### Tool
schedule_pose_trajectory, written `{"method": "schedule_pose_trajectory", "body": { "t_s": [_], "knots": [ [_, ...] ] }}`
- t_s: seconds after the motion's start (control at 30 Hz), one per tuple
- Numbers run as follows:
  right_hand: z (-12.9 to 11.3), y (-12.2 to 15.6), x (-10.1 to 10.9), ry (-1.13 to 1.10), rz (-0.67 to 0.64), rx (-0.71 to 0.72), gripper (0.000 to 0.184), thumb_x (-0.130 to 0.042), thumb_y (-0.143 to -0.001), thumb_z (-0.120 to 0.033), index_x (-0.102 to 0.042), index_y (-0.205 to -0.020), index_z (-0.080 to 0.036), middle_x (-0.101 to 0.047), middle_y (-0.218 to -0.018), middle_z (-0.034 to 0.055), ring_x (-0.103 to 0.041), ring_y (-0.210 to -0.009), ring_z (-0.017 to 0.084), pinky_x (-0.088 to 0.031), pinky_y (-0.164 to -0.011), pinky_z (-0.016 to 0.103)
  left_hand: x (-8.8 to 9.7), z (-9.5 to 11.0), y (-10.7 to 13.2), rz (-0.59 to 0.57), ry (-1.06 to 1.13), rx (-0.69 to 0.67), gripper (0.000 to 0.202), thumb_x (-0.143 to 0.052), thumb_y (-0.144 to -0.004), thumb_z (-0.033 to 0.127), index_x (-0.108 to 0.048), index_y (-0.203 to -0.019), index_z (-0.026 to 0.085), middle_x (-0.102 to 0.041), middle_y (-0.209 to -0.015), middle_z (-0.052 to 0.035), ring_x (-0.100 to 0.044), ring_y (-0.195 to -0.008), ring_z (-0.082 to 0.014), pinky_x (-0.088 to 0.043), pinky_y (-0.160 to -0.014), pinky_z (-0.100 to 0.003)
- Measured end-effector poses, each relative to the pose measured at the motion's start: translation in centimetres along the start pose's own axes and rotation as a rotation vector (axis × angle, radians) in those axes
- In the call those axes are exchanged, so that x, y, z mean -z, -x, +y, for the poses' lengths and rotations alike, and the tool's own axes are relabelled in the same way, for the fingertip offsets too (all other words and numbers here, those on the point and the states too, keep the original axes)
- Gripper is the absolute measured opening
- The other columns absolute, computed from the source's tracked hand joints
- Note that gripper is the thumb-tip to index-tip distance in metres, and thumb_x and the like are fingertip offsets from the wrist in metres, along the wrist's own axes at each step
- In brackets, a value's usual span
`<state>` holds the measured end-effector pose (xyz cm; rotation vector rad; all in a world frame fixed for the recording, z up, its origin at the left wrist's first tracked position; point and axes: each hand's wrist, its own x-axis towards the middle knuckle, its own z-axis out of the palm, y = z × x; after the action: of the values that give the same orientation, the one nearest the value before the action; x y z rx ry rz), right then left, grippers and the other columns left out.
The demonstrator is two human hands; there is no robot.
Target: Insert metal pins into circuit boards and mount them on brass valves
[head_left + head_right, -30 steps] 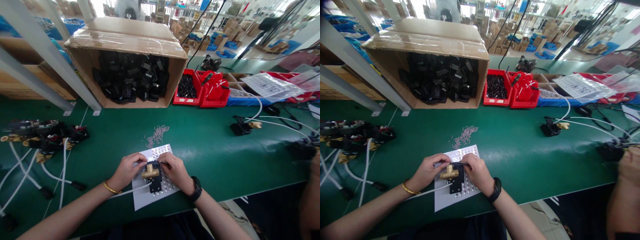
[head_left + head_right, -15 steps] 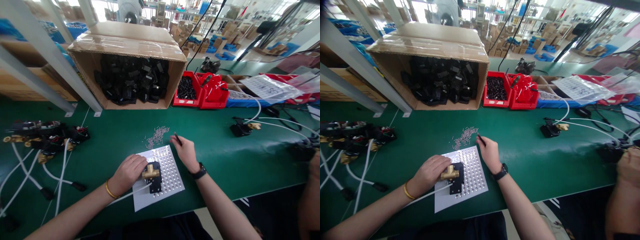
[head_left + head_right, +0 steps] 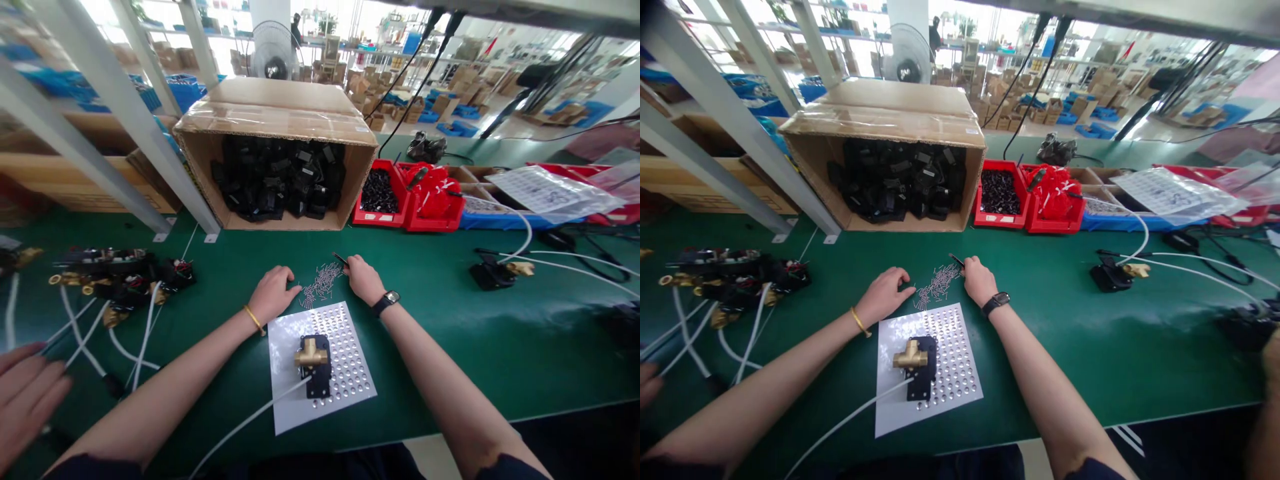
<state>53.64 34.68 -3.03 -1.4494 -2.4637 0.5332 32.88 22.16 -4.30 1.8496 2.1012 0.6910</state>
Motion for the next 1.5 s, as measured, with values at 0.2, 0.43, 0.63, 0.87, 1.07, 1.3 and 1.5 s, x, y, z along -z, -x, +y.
{"method": "schedule_pose_trajectory", "body": {
  "t_s": [0.2, 0.43, 0.63, 0.87, 1.07, 1.3, 1.5],
  "knots": [
    [-2.3, 9.5, 0.9, -0.669, -0.118, -0.045, 0.014, -0.041, -0.089, -0.029, -0.049, -0.093, -0.018, -0.04, -0.059, -0.005, -0.039, -0.048, 0.01, -0.033, -0.046, 0.021, -2.0, 0.1, -1.3, -0.014, 0.014, -0.11, 0.011, -0.052, -0.08, 0.01, -0.054, -0.07, 0.016, -0.055, -0.076, -0.0043, -0.053, -0.077, -0.0195, -0.042, -0.075, -0.033],
    [-4.3, 18.2, -2.9, -0.95, -0.045, -0.213, 0.014, -0.051, -0.083, -0.032, -0.051, -0.088, -0.019, -0.037, -0.057, -0.0061, -0.034, -0.045, 0.009, -0.029, -0.041, 0.02, 1.2, 1.2, 3.8, -0.009, 0.161, -0.128, 0.007, -0.05, -0.084, 0.011, -0.054, -0.08, 0.016, -0.057, -0.078, -0.0019, -0.054, -0.072, -0.0153, -0.044, -0.067, -0.028],
    [-4.2, 18.7, -3.7, -0.656, 0.169, 0.152, 0.01, -0.049, -0.08, -0.012, -0.054, -0.079, -0.021, -0.061, -0.076, 0.0018, -0.057, -0.067, 0.014, -0.046, -0.061, 0.023, 2.1, 2.3, 12.4, 0.066, 0.405, -0.164, 0.008, -0.055, -0.084, 0.014, -0.061, -0.08, 0.016, -0.063, -0.08, -0.0028, -0.06, -0.074, -0.013, -0.049, -0.066, -0.023],
    [-4.0, 19.4, -4.2, -0.556, 0.243, 0.304, 0.021, -0.045, -0.078, -0.004, -0.055, -0.085, -0.022, -0.064, -0.082, 0.0042, -0.062, -0.076, 0.016, -0.05, -0.066, 0.025, -0.2, 3.5, 14.9, 0.126, 0.414, -0.291, 0.01, -0.054, -0.085, 0.017, -0.062, -0.079, 0.017, -0.065, -0.074, -0.0033, -0.062, -0.072, -0.0135, -0.051, -0.066, -0.024],
    [-3.8, 19.2, -4.6, -0.519, 0.25, 0.326, 0.023, -0.045, -0.078, -0.004, -0.056, -0.086, -0.022, -0.063, -0.082, 0.0047, -0.062, -0.077, 0.017, -0.052, -0.068, 0.026, -1.9, 3.6, 15.0, 0.127, 0.379, -0.397, 0.01, -0.05, -0.086, 0.012, -0.059, -0.086, 0.016, -0.065, -0.078, -0.0037, -0.061, -0.076, -0.0134, -0.051, -0.07, -0.026],
    [-3.4, 19.3, -4.6, -0.49, 0.204, 0.368, 0.024, -0.044, -0.081, -0.005, -0.058, -0.09, -0.021, -0.063, -0.086, 0.0059, -0.061, -0.082, 0.017, -0.053, -0.071, 0.028, -2.1, 3.7, 15.1, 0.17, 0.305, -0.411, 0.011, -0.047, -0.087, 0.013, -0.058, -0.088, 0.016, -0.064, -0.077, -0.004, -0.058, -0.073, -0.0137, -0.05, -0.07, -0.026],
    [-3.2, 19.7, -4.6, -0.472, 0.199, 0.35, 0.025, -0.044, -0.085, -0.007, -0.06, -0.097, -0.021, -0.063, -0.093, 0.0074, -0.062, -0.087, 0.017, -0.054, -0.075, 0.029, -2.2, 4.0, 14.9, 0.178, 0.33, -0.326, 0.01, -0.051, -0.087, 0.017, -0.061, -0.084, 0.015, -0.065, -0.076, -0.0042, -0.06, -0.072, -0.0141, -0.049, -0.067, -0.027]
  ]
}}
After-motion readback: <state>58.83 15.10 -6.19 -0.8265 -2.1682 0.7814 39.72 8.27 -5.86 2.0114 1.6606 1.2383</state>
